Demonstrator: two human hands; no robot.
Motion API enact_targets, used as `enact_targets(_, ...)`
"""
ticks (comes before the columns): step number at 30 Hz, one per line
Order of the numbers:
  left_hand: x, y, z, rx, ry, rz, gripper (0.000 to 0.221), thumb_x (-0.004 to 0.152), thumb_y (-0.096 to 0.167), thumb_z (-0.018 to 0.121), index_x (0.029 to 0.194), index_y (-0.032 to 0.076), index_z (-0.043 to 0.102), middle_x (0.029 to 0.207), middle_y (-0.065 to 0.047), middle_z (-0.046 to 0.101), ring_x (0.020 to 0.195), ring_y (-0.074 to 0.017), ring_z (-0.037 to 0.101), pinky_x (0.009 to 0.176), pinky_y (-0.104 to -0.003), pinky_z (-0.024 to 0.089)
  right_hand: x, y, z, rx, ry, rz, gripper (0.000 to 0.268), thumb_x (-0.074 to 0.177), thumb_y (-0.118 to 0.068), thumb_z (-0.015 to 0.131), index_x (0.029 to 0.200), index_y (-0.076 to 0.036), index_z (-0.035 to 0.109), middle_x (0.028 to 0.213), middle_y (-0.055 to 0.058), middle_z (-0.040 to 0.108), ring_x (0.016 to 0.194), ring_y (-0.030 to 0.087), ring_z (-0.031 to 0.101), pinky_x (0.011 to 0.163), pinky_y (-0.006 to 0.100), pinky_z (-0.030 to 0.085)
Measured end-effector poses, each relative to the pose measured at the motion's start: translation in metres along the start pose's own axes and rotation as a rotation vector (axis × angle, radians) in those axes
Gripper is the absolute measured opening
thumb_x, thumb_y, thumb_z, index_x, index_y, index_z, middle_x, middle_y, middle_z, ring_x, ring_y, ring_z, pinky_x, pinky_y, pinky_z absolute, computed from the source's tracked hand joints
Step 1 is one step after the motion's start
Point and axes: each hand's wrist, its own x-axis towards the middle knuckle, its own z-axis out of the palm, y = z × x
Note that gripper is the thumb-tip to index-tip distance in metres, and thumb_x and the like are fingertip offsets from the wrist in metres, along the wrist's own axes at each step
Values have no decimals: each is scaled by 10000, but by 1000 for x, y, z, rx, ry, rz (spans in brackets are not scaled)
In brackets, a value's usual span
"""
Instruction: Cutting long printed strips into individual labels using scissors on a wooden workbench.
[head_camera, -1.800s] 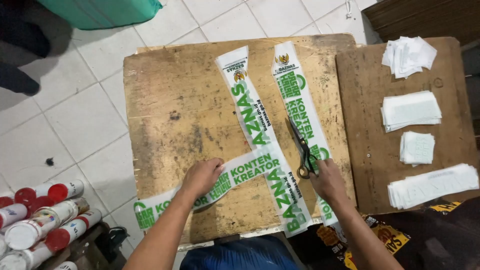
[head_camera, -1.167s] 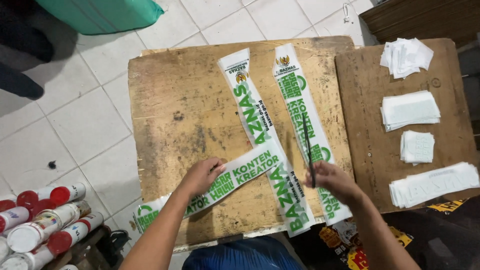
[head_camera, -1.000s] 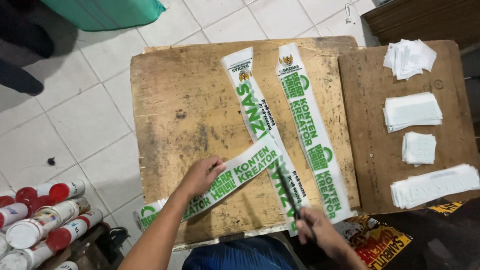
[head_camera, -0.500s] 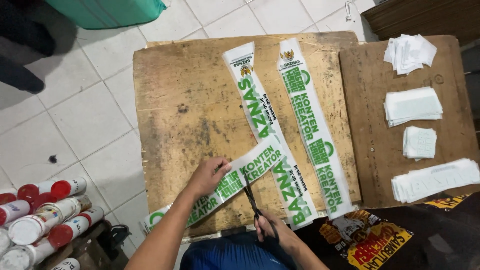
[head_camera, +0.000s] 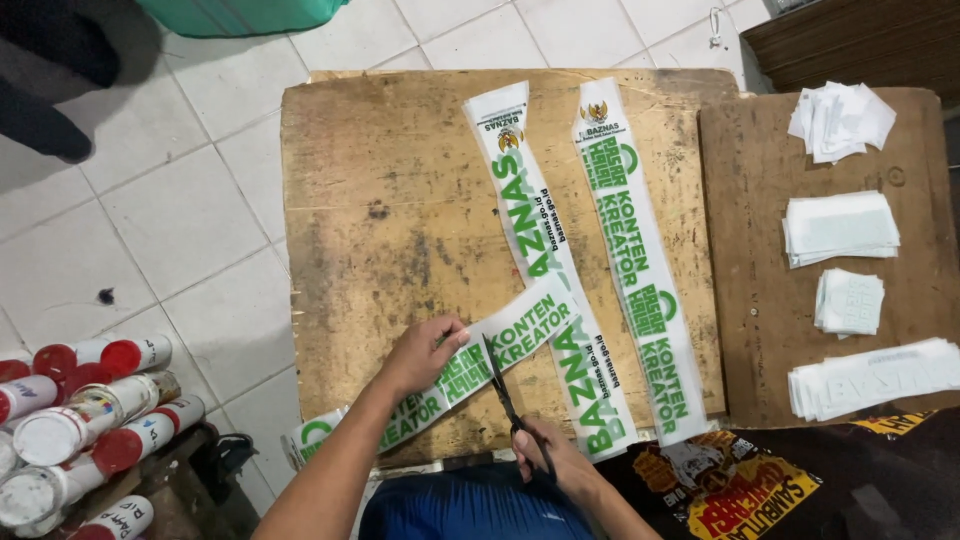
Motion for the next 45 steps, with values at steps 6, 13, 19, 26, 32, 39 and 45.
enact_targets(6,-4,-6,1,-29,13,-60,274,1037,351,542,822,190,596,764,38,588,694,-133,514,650,-311,380,-7,-15,10,-120,51,-55,494,863,-617,602,790,-133,537,619,8,583,549,115,588,607,247,461)
enact_targets(13,-21,-24,1,-93,67,-82,261,1026,304,572,818,163,643,786,19,645,740,-135,586,689,-317,434,3,5,14,-164,24,-65,481,897,-567,649,715,-152,487,601,-6,504,511,121,584,560,235,436)
enact_targets(19,-40,-48,4,-113,101,-114,287,1037,308,564,789,167,593,754,23,577,722,-136,537,687,-319,397,5,11,27,-199,-8,-130,502,930,-514,660,643,-138,493,490,20,509,452,114,539,487,233,374)
enact_targets(26,-69,-58,1,-179,128,-201,274,1041,271,573,796,153,601,731,24,587,665,-118,533,627,-306,388,7,26,36,-366,20,-126,512,965,-475,664,619,-177,432,600,-30,418,580,92,420,594,299,309)
enact_targets(32,-79,-71,1,-191,130,-197,273,1032,273,590,787,155,611,728,29,600,662,-115,548,628,-304,397,2,26,47,-312,-16,-110,496,971,-394,703,603,-168,460,532,-19,476,514,91,466,555,277,337)
enact_targets(39,-84,-77,2,-217,68,-160,286,1039,269,591,777,155,611,718,31,597,664,-114,554,640,-303,414,9,18,57,-270,-3,-10,433,952,-401,697,690,-135,479,504,40,556,453,125,536,545,261,429)
enact_targets(45,-91,-72,-4,-176,87,-204,287,1029,290,589,771,167,618,723,27,646,648,-120,601,620,-308,432,10,1,69,-288,5,-7,454,951,-406,714,666,-136,486,462,49,545,387,113,512,468,234,426)
